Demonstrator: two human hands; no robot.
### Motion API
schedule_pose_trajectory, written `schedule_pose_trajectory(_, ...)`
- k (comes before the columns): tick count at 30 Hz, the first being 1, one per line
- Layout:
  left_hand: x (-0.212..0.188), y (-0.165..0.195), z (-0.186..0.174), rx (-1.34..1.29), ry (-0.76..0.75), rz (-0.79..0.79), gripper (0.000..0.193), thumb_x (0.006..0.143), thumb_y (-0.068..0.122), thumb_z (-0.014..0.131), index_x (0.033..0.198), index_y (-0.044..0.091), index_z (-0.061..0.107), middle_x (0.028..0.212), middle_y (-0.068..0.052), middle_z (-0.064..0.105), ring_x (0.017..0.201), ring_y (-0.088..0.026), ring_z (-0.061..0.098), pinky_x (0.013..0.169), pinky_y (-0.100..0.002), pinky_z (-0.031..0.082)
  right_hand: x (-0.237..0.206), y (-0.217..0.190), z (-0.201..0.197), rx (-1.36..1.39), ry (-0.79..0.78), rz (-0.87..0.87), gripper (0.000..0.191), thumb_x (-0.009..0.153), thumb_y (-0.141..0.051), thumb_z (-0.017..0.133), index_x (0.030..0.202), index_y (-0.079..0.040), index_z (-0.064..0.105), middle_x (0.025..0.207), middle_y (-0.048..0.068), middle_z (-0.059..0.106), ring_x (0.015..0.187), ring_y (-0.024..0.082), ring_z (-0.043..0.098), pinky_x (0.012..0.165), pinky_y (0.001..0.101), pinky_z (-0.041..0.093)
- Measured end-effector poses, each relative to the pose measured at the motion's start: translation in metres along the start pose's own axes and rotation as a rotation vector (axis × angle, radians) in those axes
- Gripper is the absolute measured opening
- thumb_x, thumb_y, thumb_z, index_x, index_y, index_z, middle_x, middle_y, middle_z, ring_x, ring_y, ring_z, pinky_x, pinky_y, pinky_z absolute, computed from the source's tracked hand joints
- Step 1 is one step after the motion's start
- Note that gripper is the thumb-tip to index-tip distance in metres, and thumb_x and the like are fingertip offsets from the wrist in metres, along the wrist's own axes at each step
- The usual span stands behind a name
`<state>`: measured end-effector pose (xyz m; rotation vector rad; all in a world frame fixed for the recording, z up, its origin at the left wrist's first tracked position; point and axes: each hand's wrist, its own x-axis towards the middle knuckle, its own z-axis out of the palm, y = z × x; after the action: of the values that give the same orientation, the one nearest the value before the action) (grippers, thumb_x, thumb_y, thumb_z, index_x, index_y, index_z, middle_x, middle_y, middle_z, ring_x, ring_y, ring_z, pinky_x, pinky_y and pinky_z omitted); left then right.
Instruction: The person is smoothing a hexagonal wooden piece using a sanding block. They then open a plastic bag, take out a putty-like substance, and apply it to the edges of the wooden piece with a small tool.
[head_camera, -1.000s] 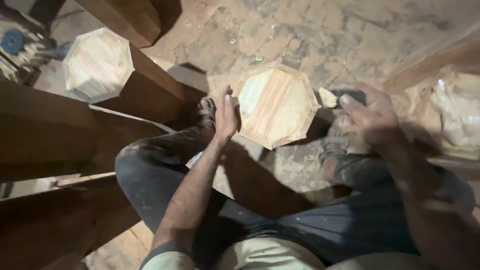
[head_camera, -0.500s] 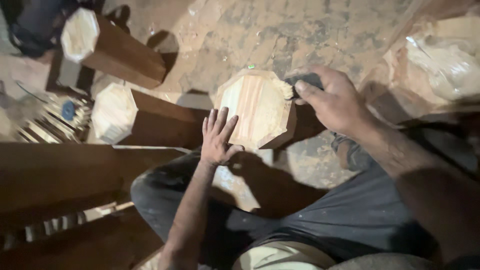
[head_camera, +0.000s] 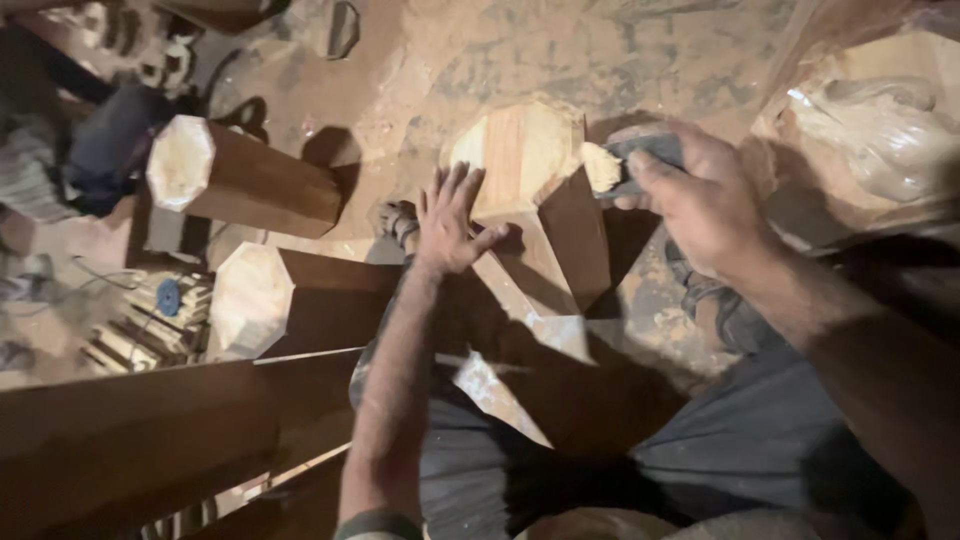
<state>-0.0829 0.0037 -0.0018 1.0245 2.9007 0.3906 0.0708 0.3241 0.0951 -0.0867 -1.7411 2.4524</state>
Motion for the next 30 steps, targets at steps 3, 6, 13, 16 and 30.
schedule_pose_trajectory(3,0.027,-0.027,-0.007,-0.090,-0.015,0.198,0.092,0.085,0.062,0.071,0.156,0.011,0.044,0.161,-0.019,0.041,0.151,-0.046,0.030,0.122,-0.063,0.023,-0.004,-0.004,-0.010,-0.122,0.067,-0.008,0.027,0.108,-0.009,0.054,0.130,0.003,0.062,0.095,0.009,0.061,0.075,0.014,0.057,0.082,0.0344,0.062)
schedule_pose_trajectory(6,0.047,-0.049,-0.002,-0.136,0.023,0.276,0.090,0.089,0.061,0.073,0.157,0.009,0.046,0.161,-0.020,0.045,0.151,-0.044,0.037,0.125,-0.059,0.024,-0.004,-0.014,-0.014,-0.103,0.024,-0.035,0.024,0.110,-0.007,0.051,0.130,0.003,0.062,0.104,0.009,0.065,0.086,0.015,0.063,0.086,0.0353,0.063)
schedule_pose_trajectory(13,0.086,-0.077,0.012,-0.141,0.065,0.129,0.086,0.091,0.064,0.072,0.153,0.008,0.049,0.157,-0.019,0.049,0.147,-0.039,0.043,0.122,-0.056,0.033,-0.001,-0.022,-0.013,-0.006,0.150,0.253,0.027,0.105,-0.009,0.050,0.128,0.002,0.057,0.103,0.001,0.068,0.093,0.013,0.070,0.087,0.0318,0.065)
schedule_pose_trajectory(16,0.099,-0.080,0.017,-0.118,0.096,-0.093,0.097,0.086,0.069,0.073,0.151,0.003,0.043,0.145,-0.023,0.055,0.133,-0.041,0.051,0.108,-0.058,0.036,-0.005,-0.016,-0.015,-1.010,-0.096,-0.163,0.036,0.106,-0.010,0.055,0.138,0.007,0.053,0.082,0.006,0.059,0.078,0.012,0.071,0.061,0.0296,0.054)
schedule_pose_trajectory(30,0.019,-0.178,0.090,0.102,0.091,-0.700,0.073,0.086,0.063,0.076,0.114,-0.002,0.058,0.087,-0.026,0.072,0.085,-0.046,0.070,0.074,-0.052,0.056,-0.001,-0.005,-0.010,-0.252,-0.070,0.277,0.015,0.109,-0.008,0.049,0.114,0.000,0.060,0.094,0.009,0.065,0.083,0.015,0.069,0.076,0.0311,0.058)
